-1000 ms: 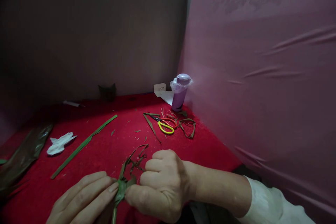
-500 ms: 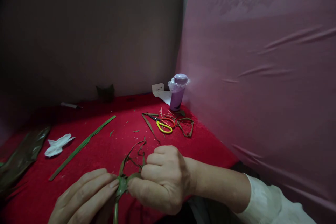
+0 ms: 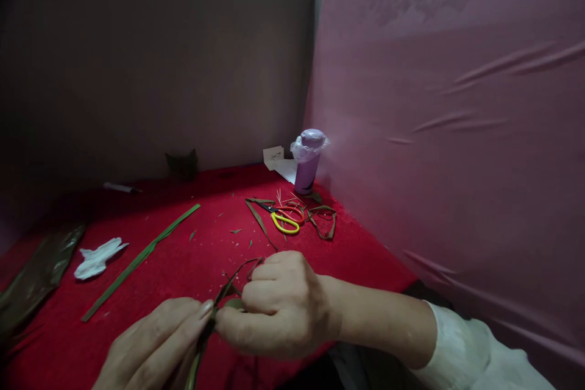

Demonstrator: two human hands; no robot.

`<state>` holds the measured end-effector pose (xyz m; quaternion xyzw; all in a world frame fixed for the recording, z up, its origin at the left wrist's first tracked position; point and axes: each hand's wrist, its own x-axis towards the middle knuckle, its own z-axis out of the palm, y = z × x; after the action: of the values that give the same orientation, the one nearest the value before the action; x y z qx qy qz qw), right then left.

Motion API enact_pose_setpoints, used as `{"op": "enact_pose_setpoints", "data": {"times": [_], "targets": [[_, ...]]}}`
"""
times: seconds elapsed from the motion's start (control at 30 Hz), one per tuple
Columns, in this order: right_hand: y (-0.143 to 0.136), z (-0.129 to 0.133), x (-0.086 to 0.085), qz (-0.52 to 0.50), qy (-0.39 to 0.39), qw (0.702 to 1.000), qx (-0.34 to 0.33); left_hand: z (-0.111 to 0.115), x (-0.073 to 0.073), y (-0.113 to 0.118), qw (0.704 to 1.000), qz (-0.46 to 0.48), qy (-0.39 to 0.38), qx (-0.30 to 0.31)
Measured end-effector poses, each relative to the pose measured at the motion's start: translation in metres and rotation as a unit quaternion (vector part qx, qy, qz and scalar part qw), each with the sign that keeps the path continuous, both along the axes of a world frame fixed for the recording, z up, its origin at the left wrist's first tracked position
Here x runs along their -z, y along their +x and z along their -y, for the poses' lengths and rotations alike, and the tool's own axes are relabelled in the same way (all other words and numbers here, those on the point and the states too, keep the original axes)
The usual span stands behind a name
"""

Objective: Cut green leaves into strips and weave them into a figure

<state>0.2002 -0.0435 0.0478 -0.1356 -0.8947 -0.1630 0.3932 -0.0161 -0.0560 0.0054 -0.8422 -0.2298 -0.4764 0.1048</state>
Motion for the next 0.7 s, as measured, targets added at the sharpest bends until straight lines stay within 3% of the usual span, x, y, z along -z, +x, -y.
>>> {"op": "enact_pose_setpoints", "data": {"times": [0.07, 0.17, 0.27, 0.37, 0.47, 0.5, 0.57, 0.7], "targets": [[-0.001, 0.000, 0.001, -0.007, -0.027, 1.000, -0.005, -0.005, -0.004, 0.003, 0.999, 0.007, -0.013, 0.033], [-0.002, 0.001, -0.001, -0.014, -0.134, 0.991, -0.021, -0.011, -0.008, 0.009, 0.990, 0.057, -0.059, 0.112], [-0.001, 0.001, -0.006, -0.029, -0.278, 0.959, -0.041, -0.010, -0.011, 0.016, 0.951, 0.107, -0.234, 0.171], [0.001, -0.003, -0.009, -0.054, -0.415, 0.908, -0.026, -0.007, -0.012, 0.021, 0.846, 0.206, -0.464, 0.163], [0.000, -0.007, -0.007, -0.076, -0.527, 0.847, 0.008, -0.008, -0.011, 0.023, 0.727, 0.287, -0.608, 0.140], [0.000, -0.007, -0.006, -0.081, -0.535, 0.841, 0.021, -0.009, -0.011, 0.023, 0.695, 0.301, -0.639, 0.134], [-0.001, -0.005, -0.003, -0.096, -0.494, 0.863, 0.054, -0.012, -0.011, 0.023, 0.644, 0.327, -0.681, 0.123], [-0.004, 0.005, 0.002, -0.149, -0.340, 0.924, 0.094, -0.013, -0.017, 0.026, 0.597, 0.396, -0.691, 0.098]]}}
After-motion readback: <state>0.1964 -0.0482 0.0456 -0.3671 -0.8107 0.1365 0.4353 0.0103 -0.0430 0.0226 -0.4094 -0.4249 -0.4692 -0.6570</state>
